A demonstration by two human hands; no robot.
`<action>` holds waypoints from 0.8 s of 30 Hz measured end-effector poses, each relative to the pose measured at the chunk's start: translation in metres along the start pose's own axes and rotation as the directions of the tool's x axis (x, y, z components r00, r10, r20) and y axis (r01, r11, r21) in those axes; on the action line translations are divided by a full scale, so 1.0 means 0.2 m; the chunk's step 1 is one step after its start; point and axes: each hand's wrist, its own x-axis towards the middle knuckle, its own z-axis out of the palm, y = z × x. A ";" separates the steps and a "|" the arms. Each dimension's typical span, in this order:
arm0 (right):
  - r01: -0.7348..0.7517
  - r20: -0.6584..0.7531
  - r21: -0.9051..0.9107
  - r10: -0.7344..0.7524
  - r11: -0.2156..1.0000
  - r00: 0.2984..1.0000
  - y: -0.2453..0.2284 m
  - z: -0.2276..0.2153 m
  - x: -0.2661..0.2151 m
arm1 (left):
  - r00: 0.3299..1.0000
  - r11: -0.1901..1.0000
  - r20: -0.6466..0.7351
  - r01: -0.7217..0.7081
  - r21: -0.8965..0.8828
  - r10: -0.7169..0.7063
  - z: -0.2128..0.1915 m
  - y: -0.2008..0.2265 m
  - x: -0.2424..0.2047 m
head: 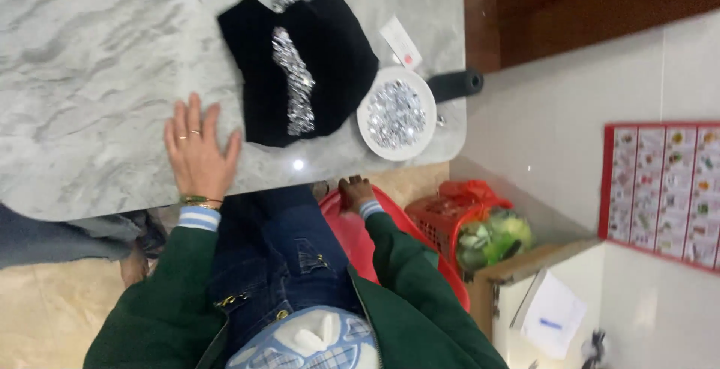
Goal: The person lays a black garment on a table and uses a ruler and chalk to mark a line. They then retrieve a plate of sequins and a spool of thread from a sewing machine area. The person proceeds to sew the sequins onto the garment along the marked line using a needle and thread.
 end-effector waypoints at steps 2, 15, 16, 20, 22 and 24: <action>0.030 -0.010 0.016 -0.030 0.999 1.000 -0.08 -0.07 -0.06 | 0.998 0.998 0.021 0.063 -0.010 -0.063 -0.01 0.02 -0.01; -0.087 0.022 0.810 0.117 0.581 0.993 0.39 0.16 -0.13 | 0.993 0.898 0.052 0.075 0.434 -0.108 0.04 0.06 -0.03; -0.087 0.025 0.809 0.114 0.582 0.993 0.51 0.12 -0.07 | 0.992 0.897 0.053 0.078 0.436 -0.112 0.09 -0.01 -0.01; -0.131 0.101 0.755 0.083 0.642 0.991 0.78 0.04 -0.26 | 0.983 0.988 0.095 0.155 -0.003 -0.154 0.19 0.02 -0.14; -0.066 0.048 0.770 0.047 0.634 0.998 0.71 -0.05 -0.03 | 0.995 0.969 -0.022 0.092 -0.227 -0.099 0.15 -0.05 -0.05; -0.040 0.011 0.779 0.051 0.626 0.999 0.70 -0.09 0.06 | 0.984 0.956 0.008 0.175 -0.235 -0.178 0.16 -0.01 -0.07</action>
